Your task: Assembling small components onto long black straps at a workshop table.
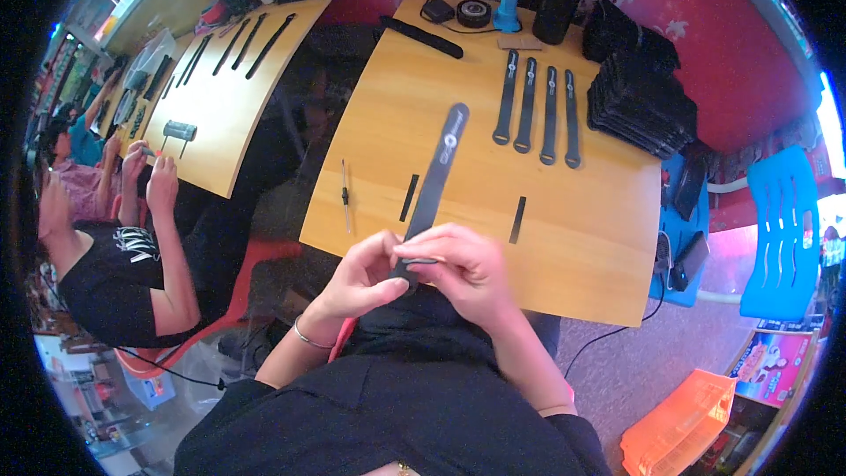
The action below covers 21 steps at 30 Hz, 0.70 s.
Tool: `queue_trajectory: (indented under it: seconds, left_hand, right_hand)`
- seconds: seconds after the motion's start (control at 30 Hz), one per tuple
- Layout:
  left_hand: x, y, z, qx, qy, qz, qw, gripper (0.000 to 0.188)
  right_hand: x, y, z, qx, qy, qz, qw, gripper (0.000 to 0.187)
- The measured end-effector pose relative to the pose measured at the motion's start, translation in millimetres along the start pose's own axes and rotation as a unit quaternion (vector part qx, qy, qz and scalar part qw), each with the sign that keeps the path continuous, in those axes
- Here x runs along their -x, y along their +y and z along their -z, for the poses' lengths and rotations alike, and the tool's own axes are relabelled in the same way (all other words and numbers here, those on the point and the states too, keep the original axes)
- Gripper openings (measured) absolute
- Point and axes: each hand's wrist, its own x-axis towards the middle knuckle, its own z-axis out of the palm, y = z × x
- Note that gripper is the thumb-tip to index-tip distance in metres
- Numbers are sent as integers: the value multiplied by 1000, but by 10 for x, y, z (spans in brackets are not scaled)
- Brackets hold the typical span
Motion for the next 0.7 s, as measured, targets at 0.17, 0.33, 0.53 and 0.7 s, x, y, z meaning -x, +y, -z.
queue_trajectory:
  seconds: [0.17, 0.33, 0.53, 0.7]
  left_hand:
    - [23, -42, 5, 155, 39, 127, 979, 46]
    - [-13, 70, -16, 230, 15, 178, 957, 43]
    - [-6, -82, 39, 136, -14, 174, 975, 39]
    - [-43, 158, 17, 8, -64, 200, 978, 29]
  right_hand:
    - [-12, 13, -110, 226, -57, 132, 963, 26]
    - [1, -31, -121, 158, -48, 35, 986, 22]
    - [-116, -3, 33, 47, -42, -97, 993, 16]
    - [-250, -95, 394, -20, 134, -19, 991, 15]
